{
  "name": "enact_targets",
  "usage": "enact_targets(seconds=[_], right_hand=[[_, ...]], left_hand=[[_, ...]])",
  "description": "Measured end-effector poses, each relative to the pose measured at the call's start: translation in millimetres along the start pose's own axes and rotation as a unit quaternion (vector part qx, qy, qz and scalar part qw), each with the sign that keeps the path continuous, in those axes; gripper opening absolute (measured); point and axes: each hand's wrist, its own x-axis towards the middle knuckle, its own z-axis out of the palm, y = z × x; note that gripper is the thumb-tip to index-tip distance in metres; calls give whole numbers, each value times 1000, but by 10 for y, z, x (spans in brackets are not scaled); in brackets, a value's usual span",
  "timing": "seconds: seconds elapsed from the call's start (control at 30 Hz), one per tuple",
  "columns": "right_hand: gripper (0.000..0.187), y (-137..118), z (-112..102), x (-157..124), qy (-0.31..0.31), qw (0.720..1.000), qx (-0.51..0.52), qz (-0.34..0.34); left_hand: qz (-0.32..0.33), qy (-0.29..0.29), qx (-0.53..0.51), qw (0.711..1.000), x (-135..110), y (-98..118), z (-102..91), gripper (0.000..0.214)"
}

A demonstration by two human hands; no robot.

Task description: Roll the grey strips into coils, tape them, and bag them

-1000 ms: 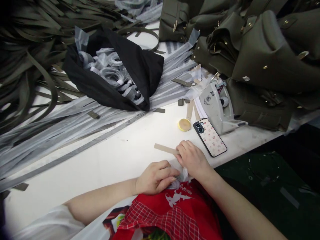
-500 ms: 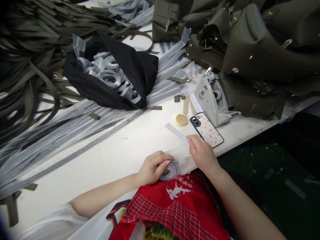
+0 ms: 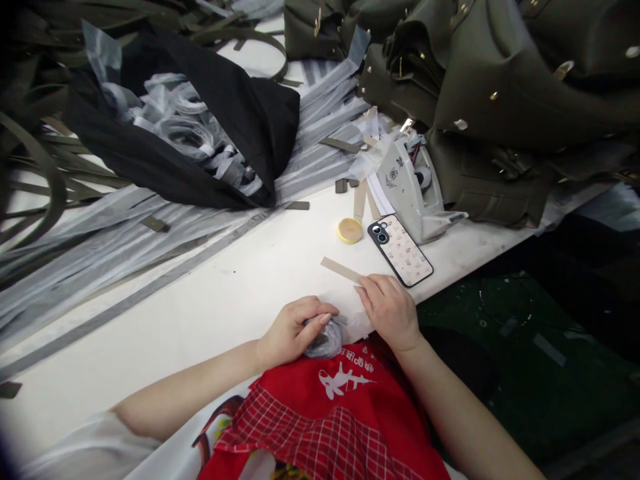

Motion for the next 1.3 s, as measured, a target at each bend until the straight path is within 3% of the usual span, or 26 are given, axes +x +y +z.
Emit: enact_targets(seconds=[0.53,0.77,1.3], right_hand=[[23,58,-85,165,-67,994,-66,-54],[23,56,-161,237,-92,994,-37,-43],[19,50,-186,259,-77,996,-34,-32]], left_hand=[[22,-30,-28,999,82,-104,-14,30],[23,-34,-35,999,91,-124,-19,31],[37,-22,-30,999,98,-139,-9,29]])
